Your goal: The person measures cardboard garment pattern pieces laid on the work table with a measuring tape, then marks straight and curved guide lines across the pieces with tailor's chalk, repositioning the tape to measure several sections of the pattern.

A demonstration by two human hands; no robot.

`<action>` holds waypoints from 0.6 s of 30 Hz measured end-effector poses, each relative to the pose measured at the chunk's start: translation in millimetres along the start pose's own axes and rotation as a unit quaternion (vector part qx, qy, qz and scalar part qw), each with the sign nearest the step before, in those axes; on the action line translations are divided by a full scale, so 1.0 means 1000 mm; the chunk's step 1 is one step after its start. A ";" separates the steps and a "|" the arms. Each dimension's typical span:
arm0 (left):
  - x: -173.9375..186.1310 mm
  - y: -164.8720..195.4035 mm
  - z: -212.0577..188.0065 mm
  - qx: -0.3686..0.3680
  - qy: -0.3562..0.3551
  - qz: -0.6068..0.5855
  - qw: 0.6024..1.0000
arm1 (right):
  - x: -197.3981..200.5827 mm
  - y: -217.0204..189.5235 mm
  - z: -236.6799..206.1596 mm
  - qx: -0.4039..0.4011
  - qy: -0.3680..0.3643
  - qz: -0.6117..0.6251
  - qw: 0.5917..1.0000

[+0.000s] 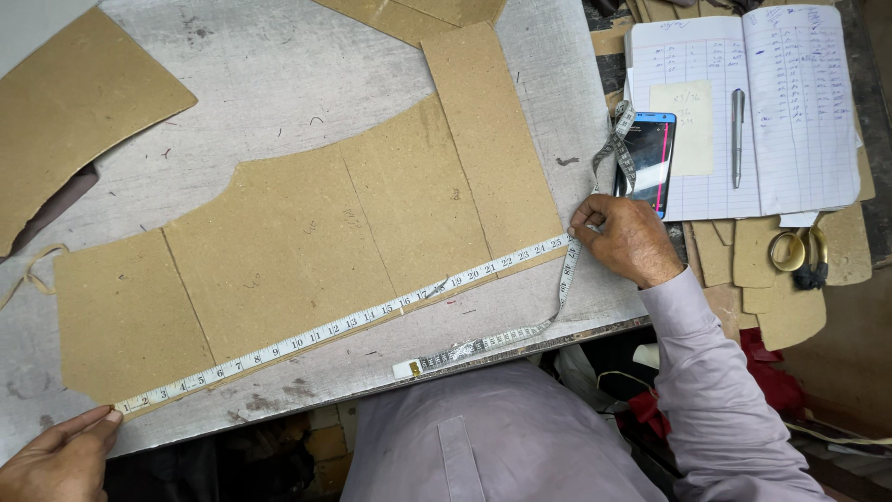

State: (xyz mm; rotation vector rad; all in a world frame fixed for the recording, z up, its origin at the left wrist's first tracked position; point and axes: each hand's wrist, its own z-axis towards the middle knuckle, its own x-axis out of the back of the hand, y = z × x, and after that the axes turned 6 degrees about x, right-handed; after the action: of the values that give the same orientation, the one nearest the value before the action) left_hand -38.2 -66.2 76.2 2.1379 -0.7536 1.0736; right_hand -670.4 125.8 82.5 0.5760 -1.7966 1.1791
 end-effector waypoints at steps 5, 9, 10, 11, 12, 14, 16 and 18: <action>-0.019 -0.016 -0.023 -0.096 0.116 -0.173 0.973 | -0.001 -0.004 -0.002 -0.020 0.006 0.000 1.000; -0.021 -0.018 -0.020 -0.105 0.117 -0.203 0.967 | 0.000 -0.005 -0.002 -0.035 -0.009 -0.007 0.999; -0.019 -0.018 -0.018 -0.121 0.110 -0.217 0.962 | 0.000 -0.005 -0.002 -0.048 -0.017 -0.005 0.999; -0.018 -0.018 -0.016 -0.112 0.111 -0.213 0.964 | -0.001 -0.005 -0.001 -0.061 -0.025 -0.004 0.998; -0.016 -0.018 -0.015 -0.103 0.111 -0.210 0.966 | -0.002 -0.004 0.000 -0.046 -0.019 -0.007 0.999; -0.015 -0.017 -0.014 -0.080 0.111 -0.191 0.972 | -0.004 -0.003 0.001 -0.020 -0.007 -0.015 1.000; -0.015 -0.015 -0.014 -0.054 0.115 -0.162 0.979 | -0.005 -0.001 0.003 -0.012 -0.009 -0.026 1.000; -0.015 -0.013 -0.015 -0.041 0.114 -0.158 0.980 | -0.006 0.000 0.004 -0.013 -0.012 -0.027 0.999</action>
State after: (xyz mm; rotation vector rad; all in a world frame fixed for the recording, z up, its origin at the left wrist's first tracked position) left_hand -43.2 -43.7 67.4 1.9409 -0.3301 1.0716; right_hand -669.2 122.1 76.9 0.6225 -1.8022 1.1143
